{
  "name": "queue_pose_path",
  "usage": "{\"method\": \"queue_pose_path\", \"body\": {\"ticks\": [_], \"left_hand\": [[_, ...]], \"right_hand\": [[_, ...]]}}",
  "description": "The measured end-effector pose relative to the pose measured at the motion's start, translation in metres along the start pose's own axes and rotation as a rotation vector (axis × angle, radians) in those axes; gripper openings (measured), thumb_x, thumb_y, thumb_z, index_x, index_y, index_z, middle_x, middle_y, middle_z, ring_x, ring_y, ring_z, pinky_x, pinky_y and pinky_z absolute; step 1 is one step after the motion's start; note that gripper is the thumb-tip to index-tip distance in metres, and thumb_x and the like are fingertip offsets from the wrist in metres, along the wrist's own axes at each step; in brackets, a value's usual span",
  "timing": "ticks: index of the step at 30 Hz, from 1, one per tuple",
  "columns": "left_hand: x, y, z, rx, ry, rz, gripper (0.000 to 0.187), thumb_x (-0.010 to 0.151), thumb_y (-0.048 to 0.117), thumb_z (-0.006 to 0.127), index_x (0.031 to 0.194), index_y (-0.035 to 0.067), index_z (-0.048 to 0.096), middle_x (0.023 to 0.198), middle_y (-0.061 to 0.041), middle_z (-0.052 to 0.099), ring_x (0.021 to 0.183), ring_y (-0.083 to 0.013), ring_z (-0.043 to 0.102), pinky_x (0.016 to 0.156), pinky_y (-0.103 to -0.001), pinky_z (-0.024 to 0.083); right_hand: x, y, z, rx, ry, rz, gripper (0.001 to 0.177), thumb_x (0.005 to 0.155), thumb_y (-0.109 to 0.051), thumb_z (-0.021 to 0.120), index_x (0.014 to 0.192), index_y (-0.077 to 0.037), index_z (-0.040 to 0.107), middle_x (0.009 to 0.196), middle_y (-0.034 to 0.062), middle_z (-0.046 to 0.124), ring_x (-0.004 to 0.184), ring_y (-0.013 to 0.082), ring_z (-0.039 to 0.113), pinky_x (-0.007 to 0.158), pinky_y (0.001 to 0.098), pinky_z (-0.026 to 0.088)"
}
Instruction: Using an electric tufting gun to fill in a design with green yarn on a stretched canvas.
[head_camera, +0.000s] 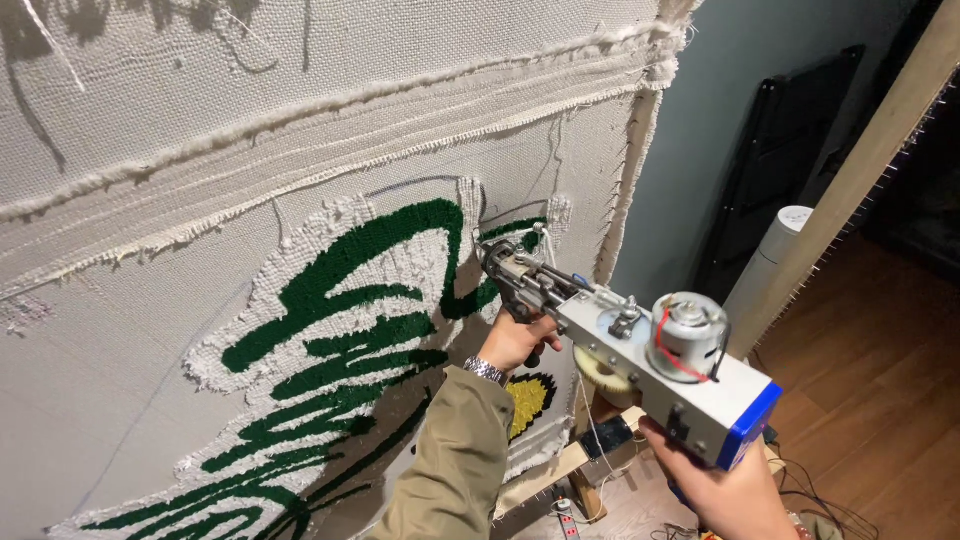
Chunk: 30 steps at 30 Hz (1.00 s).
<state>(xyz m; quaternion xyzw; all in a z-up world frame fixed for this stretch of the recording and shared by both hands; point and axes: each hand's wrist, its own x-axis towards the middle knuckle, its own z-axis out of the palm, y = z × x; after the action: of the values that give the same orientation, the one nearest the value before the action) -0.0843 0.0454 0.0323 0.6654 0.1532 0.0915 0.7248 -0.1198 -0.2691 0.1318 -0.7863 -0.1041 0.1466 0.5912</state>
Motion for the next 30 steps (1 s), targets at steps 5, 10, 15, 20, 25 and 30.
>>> {"method": "queue_pose_path", "body": {"ticks": [5, 10, 15, 20, 25, 30], "left_hand": [[0.027, -0.027, -0.013, 0.027, 0.022, 0.141, 0.015, 0.093, 0.004, 0.060, 0.079, 0.008, 0.055, 0.066, -0.010, 0.061, 0.056, -0.0196, 0.056, 0.049, -0.035, 0.046], [0.004, -0.006, -0.008, 0.010, -0.005, 0.034, 0.015, 0.101, 0.013, 0.064, 0.102, 0.000, 0.055, 0.078, -0.023, 0.075, 0.064, -0.0252, 0.071, 0.048, -0.033, 0.045], [0.001, 0.000, -0.009, 0.053, 0.012, 0.028, 0.019, 0.098, 0.013, 0.067, 0.084, 0.005, 0.058, 0.072, -0.012, 0.067, 0.066, -0.0221, 0.077, 0.035, -0.029, 0.037], [0.001, 0.002, -0.010, 0.120, 0.014, 0.016, 0.024, 0.098, 0.020, 0.063, 0.081, 0.003, 0.064, 0.074, -0.017, 0.077, 0.039, -0.0145, 0.049, 0.036, -0.030, 0.037], [0.005, 0.007, -0.009, 0.238, 0.051, -0.140, 0.033, 0.101, 0.025, 0.056, 0.072, 0.011, 0.062, 0.080, -0.009, 0.079, 0.041, -0.0127, 0.047, 0.038, -0.030, 0.036], [0.008, 0.008, -0.012, 0.200, 0.087, -0.015, 0.029, 0.093, 0.015, 0.057, 0.068, 0.004, 0.064, 0.069, -0.015, 0.076, 0.038, -0.0136, 0.047, 0.036, -0.032, 0.034]], "right_hand": [[0.032, 0.073, 0.005, 0.250, -0.098, -0.098, 0.099, 0.060, 0.018, 0.081, 0.152, -0.005, 0.050, 0.137, 0.0190, 0.074, 0.119, 0.0314, 0.073, 0.100, 0.0471, 0.062], [-0.005, 0.022, 0.012, 0.059, -0.006, -0.205, 0.053, 0.069, -0.009, 0.088, 0.121, -0.004, 0.080, 0.114, 0.0079, 0.088, 0.106, 0.0165, 0.079, 0.104, 0.0337, 0.058], [-0.026, -0.017, 0.026, 0.126, 0.122, 0.199, 0.021, 0.083, -0.007, 0.089, 0.099, 0.004, 0.080, 0.067, 0.0224, 0.074, 0.058, 0.0301, 0.063, 0.065, 0.0393, 0.054], [-0.025, -0.017, 0.029, 0.131, 0.125, 0.097, 0.034, 0.078, -0.007, 0.087, 0.110, -0.001, 0.077, 0.094, 0.0133, 0.075, 0.086, 0.0222, 0.066, 0.087, 0.0351, 0.052], [-0.028, -0.029, 0.033, 0.148, 0.130, -0.005, 0.053, 0.071, -0.005, 0.085, 0.124, -0.004, 0.077, 0.126, 0.0048, 0.082, 0.117, 0.0140, 0.072, 0.112, 0.0311, 0.052], [-0.031, -0.040, 0.039, 0.142, 0.203, 0.109, 0.053, 0.070, -0.003, 0.087, 0.122, -0.004, 0.078, 0.124, 0.0051, 0.081, 0.117, 0.0155, 0.071, 0.110, 0.0318, 0.052]]}}
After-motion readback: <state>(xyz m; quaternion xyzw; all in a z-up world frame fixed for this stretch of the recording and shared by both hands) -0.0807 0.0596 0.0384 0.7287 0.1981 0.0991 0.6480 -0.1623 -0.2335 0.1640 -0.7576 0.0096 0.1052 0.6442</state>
